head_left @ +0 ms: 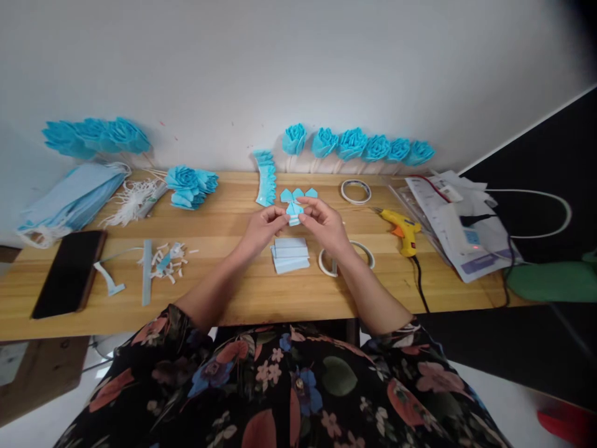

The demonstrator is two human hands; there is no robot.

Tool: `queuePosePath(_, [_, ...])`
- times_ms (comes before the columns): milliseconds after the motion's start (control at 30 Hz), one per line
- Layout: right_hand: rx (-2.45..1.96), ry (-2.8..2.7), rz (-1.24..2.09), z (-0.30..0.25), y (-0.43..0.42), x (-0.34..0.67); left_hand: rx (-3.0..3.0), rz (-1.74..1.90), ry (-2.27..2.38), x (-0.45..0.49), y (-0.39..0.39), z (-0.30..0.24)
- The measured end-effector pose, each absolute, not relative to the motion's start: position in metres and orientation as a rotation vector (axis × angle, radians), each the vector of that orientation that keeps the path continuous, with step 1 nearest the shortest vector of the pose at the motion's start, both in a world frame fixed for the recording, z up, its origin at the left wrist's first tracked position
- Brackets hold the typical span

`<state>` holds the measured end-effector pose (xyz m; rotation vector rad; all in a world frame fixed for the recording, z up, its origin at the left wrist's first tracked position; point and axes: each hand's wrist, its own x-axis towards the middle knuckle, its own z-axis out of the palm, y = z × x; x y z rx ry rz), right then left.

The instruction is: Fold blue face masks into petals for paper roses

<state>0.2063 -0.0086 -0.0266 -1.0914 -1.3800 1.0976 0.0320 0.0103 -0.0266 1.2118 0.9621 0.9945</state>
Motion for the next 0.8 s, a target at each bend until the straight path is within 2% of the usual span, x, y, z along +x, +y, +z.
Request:
queuePosePath(367, [-1.101,-1.414,1.122,-0.025,-0.013,0.213,1.261,0.981,0.970,0.031,0.010,-0.027])
queuePosePath(700, [-1.133,-1.484,0.996,-0.032,-0.007,0.217,1.270,0.955,0.996,0.033,0.009,-0.029])
queuePosePath(800, [-1.216,-1.343,0.850,-0.027,-0.001,0.243,1.205,0.979,1.026,0.032,0.009,-0.028])
